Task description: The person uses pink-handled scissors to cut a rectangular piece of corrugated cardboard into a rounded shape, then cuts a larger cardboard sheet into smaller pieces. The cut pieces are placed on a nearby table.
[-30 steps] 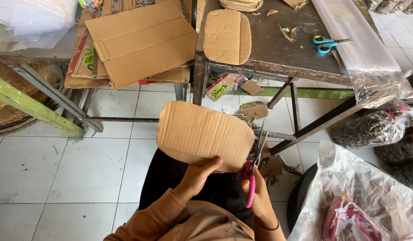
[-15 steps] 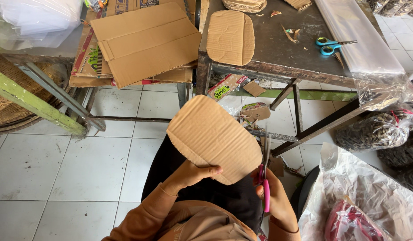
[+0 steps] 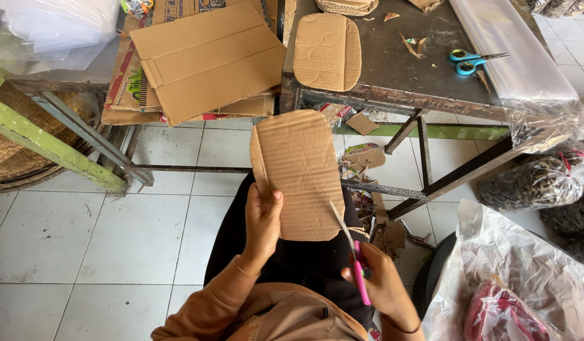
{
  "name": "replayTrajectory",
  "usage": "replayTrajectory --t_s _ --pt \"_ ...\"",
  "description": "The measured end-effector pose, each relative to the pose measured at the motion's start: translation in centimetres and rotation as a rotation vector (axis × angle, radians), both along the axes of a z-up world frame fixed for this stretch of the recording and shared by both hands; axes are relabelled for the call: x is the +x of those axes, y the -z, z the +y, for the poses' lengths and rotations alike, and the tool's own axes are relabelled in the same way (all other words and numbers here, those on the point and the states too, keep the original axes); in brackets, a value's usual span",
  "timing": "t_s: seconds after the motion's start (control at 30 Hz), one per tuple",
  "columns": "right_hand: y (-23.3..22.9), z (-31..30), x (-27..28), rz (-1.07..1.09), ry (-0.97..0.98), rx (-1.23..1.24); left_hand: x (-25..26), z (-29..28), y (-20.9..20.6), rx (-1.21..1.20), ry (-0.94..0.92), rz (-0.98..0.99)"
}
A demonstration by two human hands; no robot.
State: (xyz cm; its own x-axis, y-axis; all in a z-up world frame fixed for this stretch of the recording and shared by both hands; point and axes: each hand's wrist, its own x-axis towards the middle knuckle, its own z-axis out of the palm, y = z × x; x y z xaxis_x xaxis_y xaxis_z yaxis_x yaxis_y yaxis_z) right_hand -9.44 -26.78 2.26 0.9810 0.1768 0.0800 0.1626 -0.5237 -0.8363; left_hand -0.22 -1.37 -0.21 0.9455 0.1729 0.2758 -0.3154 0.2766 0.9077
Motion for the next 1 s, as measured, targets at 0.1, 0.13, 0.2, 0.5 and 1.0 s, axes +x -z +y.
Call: replayTrajectory --t_s 0.1,0.13,0.2,0.5,1.0 --pt "0.8 2.4 -0.4 0.091 0.041 0.293 -0.2 -1.2 0.0 0.211 -0.209 -0.075" --pt "0.9 2.7 -0.4 0.101 0.06 0.29 -0.2 -1.3 -0.1 0.235 -0.226 -0.062" --pt "1.1 3.2 -0.3 0.12 0.098 0.287 -0.2 -1.3 -0.4 0.265 -0.256 -0.08" --pt "2.0 4.4 -0.8 0.0 0.253 0.19 -0.5 -1.0 -1.5 0.27 -0.26 -0.101" --pt "6.8 1.7 -0.2 0.212 0.414 0.529 -2.1 -2.3 -2.4 0.537 -0.121 -0.117"
